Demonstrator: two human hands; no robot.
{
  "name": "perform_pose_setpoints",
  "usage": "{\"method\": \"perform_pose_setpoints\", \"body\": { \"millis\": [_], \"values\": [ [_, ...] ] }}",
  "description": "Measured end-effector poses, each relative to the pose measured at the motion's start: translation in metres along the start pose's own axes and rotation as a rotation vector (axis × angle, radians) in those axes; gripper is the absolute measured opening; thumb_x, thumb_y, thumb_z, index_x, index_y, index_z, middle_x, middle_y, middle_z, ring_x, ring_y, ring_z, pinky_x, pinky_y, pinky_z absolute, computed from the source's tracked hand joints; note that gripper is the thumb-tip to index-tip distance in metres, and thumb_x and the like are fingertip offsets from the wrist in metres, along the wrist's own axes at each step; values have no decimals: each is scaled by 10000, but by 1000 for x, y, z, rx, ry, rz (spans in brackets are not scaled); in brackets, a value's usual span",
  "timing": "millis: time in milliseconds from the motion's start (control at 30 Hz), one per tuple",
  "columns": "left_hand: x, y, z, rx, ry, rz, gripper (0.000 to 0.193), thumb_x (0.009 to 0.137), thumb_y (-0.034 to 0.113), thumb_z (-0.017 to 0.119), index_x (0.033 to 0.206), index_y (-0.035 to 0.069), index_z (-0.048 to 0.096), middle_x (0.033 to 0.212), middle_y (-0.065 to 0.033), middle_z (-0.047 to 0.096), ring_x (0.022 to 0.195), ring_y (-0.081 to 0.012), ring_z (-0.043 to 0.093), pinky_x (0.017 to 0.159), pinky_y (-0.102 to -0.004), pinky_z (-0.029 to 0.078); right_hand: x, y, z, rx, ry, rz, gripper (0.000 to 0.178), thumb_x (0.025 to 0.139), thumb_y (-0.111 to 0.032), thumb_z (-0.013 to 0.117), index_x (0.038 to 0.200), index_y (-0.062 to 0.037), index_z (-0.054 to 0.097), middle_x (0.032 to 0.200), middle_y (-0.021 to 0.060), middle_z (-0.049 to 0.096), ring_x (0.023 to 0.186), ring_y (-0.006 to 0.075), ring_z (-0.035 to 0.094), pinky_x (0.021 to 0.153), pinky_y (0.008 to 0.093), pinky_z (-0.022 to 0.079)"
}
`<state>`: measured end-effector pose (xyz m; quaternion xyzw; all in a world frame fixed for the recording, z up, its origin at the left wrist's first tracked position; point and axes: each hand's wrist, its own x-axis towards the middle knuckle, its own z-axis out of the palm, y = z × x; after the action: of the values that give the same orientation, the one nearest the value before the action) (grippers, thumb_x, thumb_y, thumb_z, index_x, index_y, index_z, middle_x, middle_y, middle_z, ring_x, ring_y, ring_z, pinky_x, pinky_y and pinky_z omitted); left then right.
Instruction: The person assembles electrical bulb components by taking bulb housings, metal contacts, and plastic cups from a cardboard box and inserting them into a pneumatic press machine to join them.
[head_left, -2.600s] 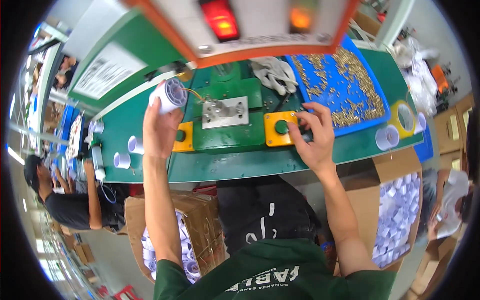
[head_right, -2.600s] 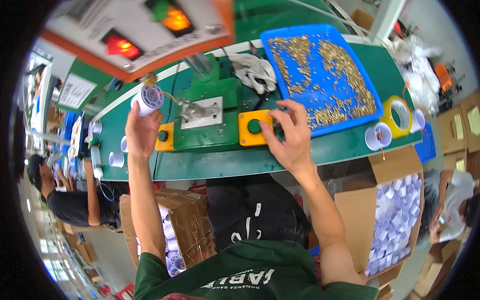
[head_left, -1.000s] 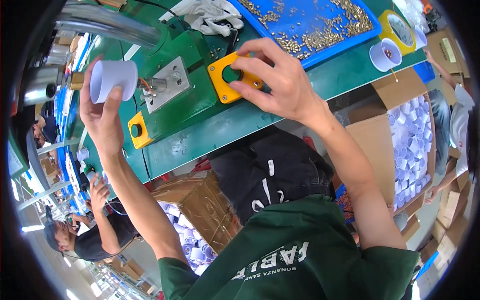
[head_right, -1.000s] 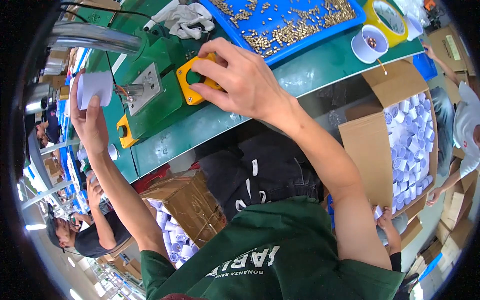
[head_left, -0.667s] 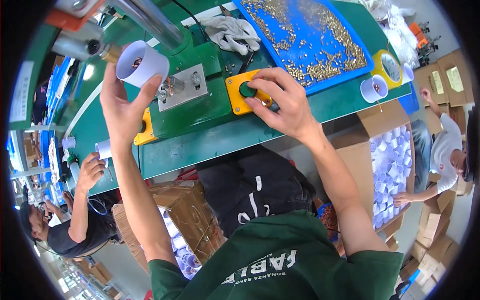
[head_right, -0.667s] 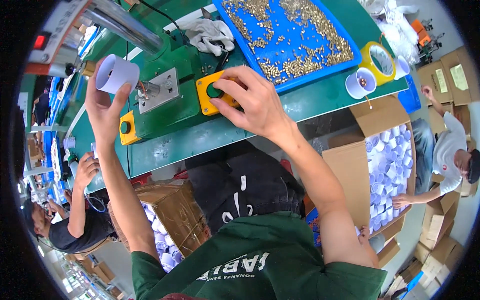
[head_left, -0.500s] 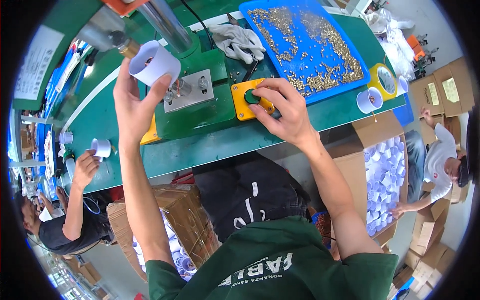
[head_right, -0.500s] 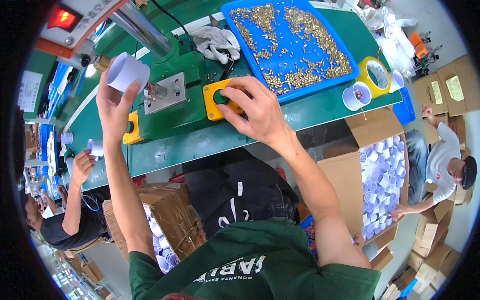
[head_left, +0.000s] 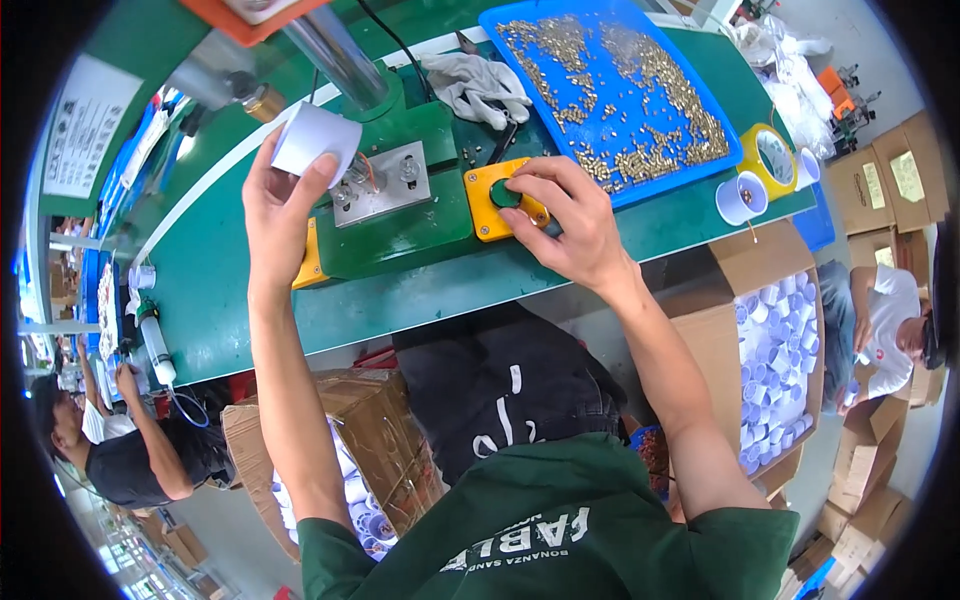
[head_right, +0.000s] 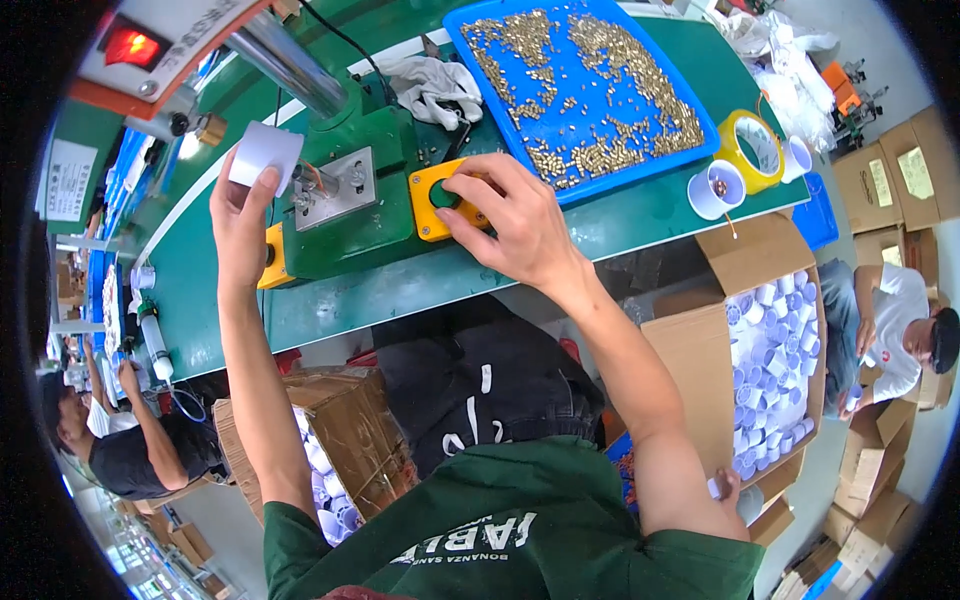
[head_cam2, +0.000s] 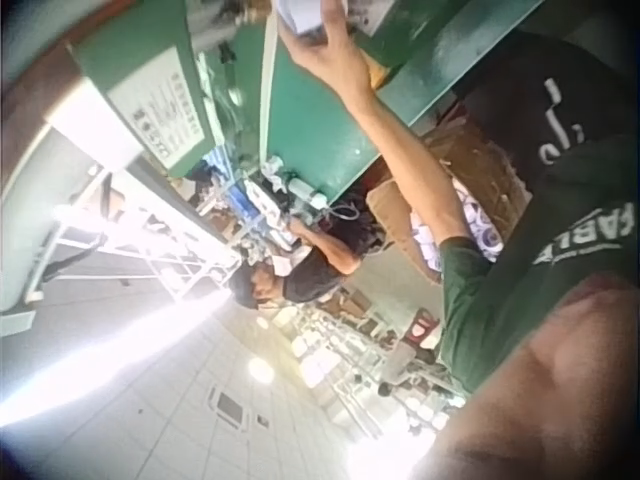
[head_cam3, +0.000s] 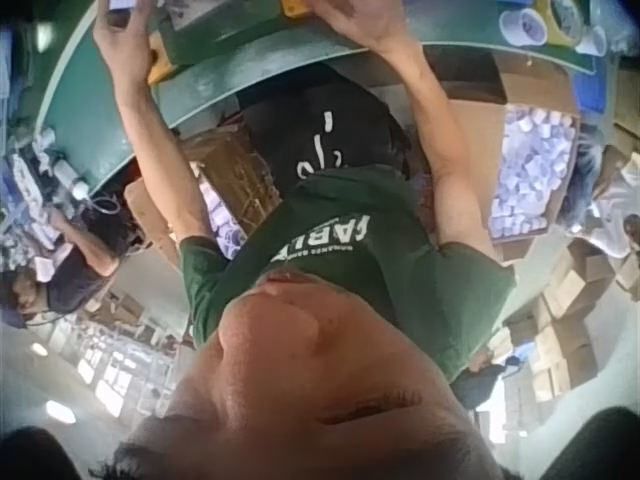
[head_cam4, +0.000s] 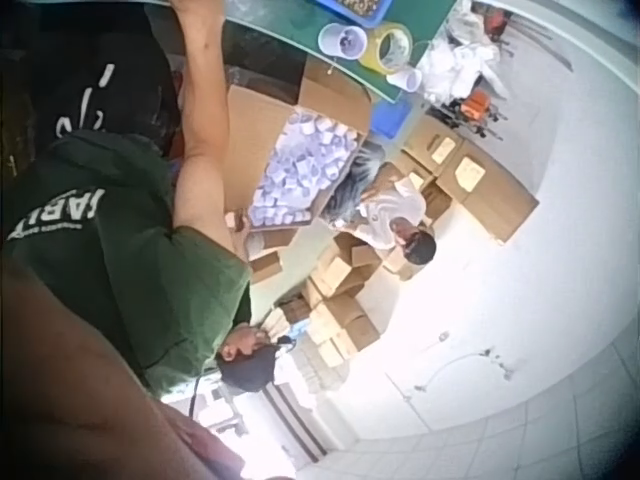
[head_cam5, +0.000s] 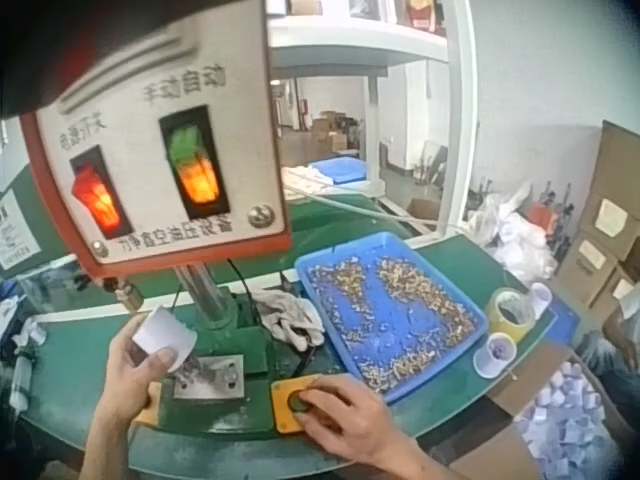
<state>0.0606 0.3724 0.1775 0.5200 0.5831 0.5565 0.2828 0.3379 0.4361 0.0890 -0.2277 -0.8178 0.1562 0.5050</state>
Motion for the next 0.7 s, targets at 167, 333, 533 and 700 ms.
{"method": "perform_pose_setpoints", "body": {
  "millis": [167,333,533,700],
  "values": [
    [4,3,0,182,22,211,609,782,126,807,1293,-44,522,1135,-98,635,1060,-180,600,958,-321,448,1,2,0,-1,3,-10,270,763,-113,771,978,-14,641,1003,131,617,831,276,634,699,352,540],
    [0,12,0,355,5,229,601,753,119,834,1261,-30,550,1141,-91,635,1089,-181,585,982,-323,425,-1,0,0,20,-3,8,264,770,-121,768,975,-14,641,1005,129,617,822,264,630,689,348,538],
    [-2,2,-3,62,27,60,542,830,159,779,1265,-59,541,1148,-79,635,1078,-163,587,992,-323,414,-1,-1,1,15,6,2,260,771,-126,768,970,-19,641,996,125,615,815,266,627,683,345,535],
    [5,-4,-9,-317,44,-190,533,981,451,543,1345,67,479,1294,-76,562,1218,-213,515,1018,-408,369,-1,1,3,21,20,-8,261,771,-141,763,971,-26,642,987,118,613,826,290,626,702,351,530]
  ]
}}
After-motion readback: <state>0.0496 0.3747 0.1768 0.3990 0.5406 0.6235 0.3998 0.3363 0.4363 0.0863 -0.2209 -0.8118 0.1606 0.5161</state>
